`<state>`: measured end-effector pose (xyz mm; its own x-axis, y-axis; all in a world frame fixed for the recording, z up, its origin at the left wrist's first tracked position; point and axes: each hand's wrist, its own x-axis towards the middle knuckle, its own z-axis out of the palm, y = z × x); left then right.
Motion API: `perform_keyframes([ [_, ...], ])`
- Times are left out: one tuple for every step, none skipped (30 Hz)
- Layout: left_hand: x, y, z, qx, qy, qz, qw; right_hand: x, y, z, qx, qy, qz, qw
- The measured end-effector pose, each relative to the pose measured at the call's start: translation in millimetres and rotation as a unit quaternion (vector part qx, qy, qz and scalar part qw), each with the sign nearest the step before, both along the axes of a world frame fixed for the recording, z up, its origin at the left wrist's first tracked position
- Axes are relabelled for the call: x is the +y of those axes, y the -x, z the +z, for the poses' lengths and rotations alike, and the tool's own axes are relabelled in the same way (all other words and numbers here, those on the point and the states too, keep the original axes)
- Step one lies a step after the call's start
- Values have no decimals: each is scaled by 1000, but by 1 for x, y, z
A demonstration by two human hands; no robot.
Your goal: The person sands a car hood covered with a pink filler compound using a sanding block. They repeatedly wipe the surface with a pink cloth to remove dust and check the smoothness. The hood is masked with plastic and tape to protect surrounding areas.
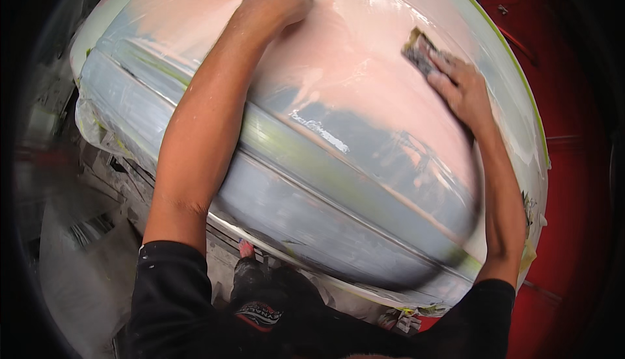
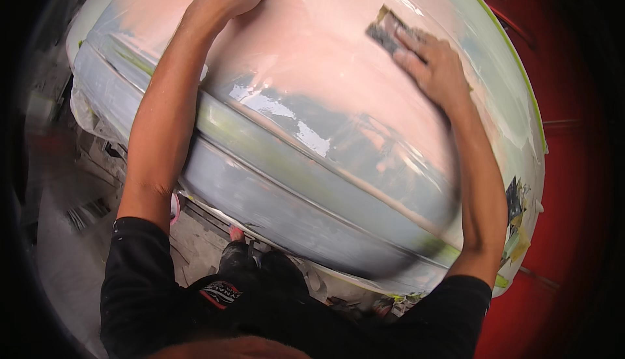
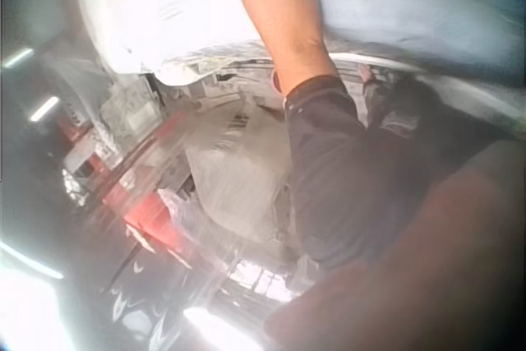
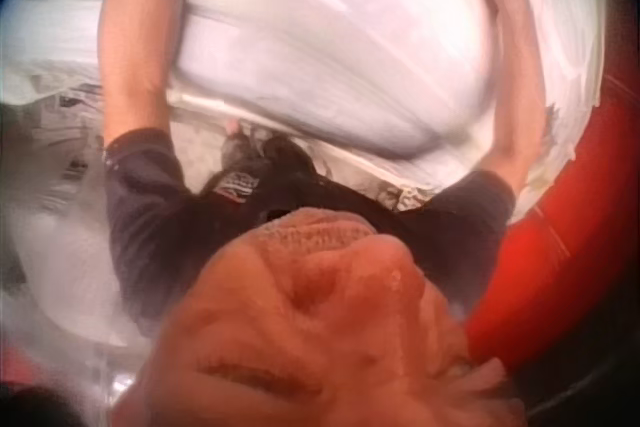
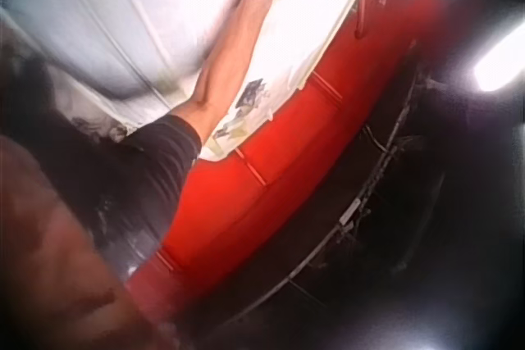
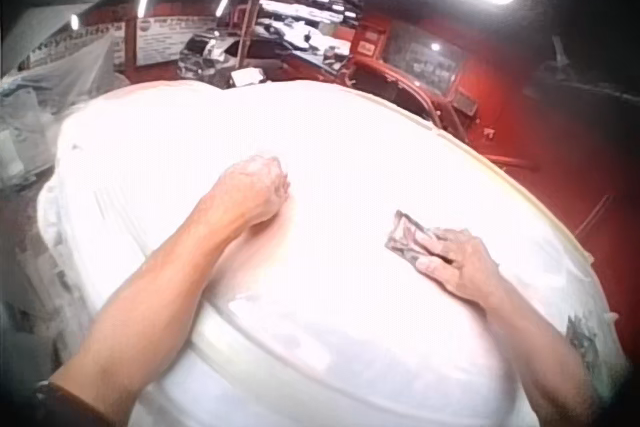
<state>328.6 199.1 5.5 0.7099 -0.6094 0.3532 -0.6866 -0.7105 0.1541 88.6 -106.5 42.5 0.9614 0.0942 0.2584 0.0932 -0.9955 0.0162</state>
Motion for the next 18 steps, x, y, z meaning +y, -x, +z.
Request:
perform_keyframes([
  [6, 0, -3, 11, 9, 17, 1000, 8, 30, -1, -7, -9, 11, 1000],
  [12, -12, -18, -72, 10, 0, 997, 15, 59, 0, 8, -28, 21, 999],
  [9, -10, -17, -76, 20, -2, 997, 13, 80, 1, 24, -45, 24, 998],
  [7, -8, -18, -80, 27, -2, 996, 6, 79, 3, 27, -41, 17, 999],
  [8, -7, -18, -84, 34, 0, 996, -1, 71, 5, 29, -39, 13, 999],
  [5, -6, -12, -65, 28, -6, 997, -11, 59, 8, 27, -33, 6, 999],
  [-1, -3, -6, -42, 22, -20, 999, -28, 35, 8, 3, -9, 1, 1000],
  [-6, -1, -5, -17, 15, -33, 999, -44, 10, 10, -18, -23, -16, 999],
  [-11, -4, -9, -65, 19, -46, 997, -53, -8, 15, -26, -45, -26, 998],
  [-13, -10, -16, -110, 16, -54, 992, -60, -14, 12, -34, -60, -41, 997],
  [-16, -14, -24, -155, 16, -63, 986, -67, -12, 9, -43, -73, -59, 995],
  [-8, -8, -25, -89, 7, -38, 995, -55, -4, 6, -14, -60, -44, 997],
  [-2, -5, -16, -29, 2, -18, 999, -30, 12, 9, 8, -45, -33, 998],
  [4, -7, 0, 17, -5, 9, 1000, -13, 25, 13, 17, -30, -15, 999],
  [6, -3, 2, 24, 14, 18, 999, -12, 54, 7, 20, -28, -12, 999],
  [4, 4, 2, 34, 35, 24, 999, -9, 87, 12, 40, -38, -3, 998],
  [4, 6, 6, 35, 52, 36, 997, -11, 100, 10, 44, -52, 1, 998],
  [1, 8, 7, 39, 55, 38, 997, -12, 113, 13, 51, -61, 0, 997],
])
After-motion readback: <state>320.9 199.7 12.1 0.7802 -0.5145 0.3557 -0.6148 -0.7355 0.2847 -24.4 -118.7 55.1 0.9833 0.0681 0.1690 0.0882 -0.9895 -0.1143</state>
